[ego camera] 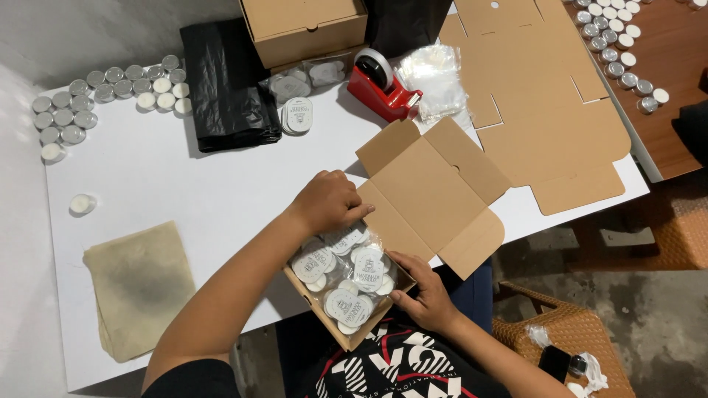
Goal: Folding a cardboard box, filling it with small candles, and placing the box into a black shipping mailer.
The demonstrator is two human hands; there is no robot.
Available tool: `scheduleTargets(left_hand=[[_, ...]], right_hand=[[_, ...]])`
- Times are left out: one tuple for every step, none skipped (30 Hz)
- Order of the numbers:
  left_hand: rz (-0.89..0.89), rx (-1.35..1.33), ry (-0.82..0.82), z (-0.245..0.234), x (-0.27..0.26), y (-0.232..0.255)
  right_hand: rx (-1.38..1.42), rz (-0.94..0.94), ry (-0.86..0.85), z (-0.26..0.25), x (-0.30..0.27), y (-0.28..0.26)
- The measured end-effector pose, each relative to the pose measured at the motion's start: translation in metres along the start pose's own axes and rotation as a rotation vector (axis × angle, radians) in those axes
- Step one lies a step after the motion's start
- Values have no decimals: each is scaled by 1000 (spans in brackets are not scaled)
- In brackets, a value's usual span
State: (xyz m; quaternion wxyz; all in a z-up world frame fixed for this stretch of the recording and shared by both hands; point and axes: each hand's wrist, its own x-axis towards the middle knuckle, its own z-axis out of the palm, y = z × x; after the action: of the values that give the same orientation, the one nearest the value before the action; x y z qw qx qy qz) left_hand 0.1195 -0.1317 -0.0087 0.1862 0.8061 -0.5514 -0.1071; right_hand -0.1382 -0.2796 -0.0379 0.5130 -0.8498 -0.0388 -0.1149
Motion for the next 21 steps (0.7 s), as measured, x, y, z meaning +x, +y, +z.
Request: scheduleTargets(left_hand=[[0,0,0,3,-5,9],[107,93,118,7,-10,18],[215,185,237,10,-16,26],[215,186,237,9,-20,36],[208,273,269,8,-24,46],[202,361,300,7,-28,56],[202,360,300,9,-29,62],[142,418,226,12,-29,67],[81,474,152,15,-30,73],[81,471,151,17,-30,73],[93,439,193,17,-29,73],[104,407,234,18,-29,74],[106,407,235,18,-28,73],[128,345,156,19,-28,72],[150,283,75,20,-28,71],[151,283,75,19,-27,69],[165,275,20,19,-28,67],[180,267,-36,19,-28,64],[179,267,-36,20,-28,61],[202,248,-36,21,-29,59],[223,228,-34,23,-29,56]], right_hand=[[0,0,0,1,-2,2],[-8,7,-3,1,-4,5],[-16,14,-7,2,-5,7],[-16,13,-7,3,-8,13],[-22,20,3,5,-11,19],[-28,28,12,6,-14,25],[-29,28,12,6,-13,25],[20,38,7,5,-12,24],[69,49,1,5,-11,24],[68,50,0,6,-13,25],[119,45,-7,7,-14,28],[169,40,-14,7,-16,29],[168,39,-12,7,-16,31],[139,50,-28,6,-17,32],[111,61,-45,5,-17,33],[111,61,-43,5,-17,32],[91,83,-43,5,-17,31],[71,105,-42,5,-17,31],[72,104,-43,4,-15,29],[27,75,-44,3,-13,28],[-17,45,-48,2,-11,27]])
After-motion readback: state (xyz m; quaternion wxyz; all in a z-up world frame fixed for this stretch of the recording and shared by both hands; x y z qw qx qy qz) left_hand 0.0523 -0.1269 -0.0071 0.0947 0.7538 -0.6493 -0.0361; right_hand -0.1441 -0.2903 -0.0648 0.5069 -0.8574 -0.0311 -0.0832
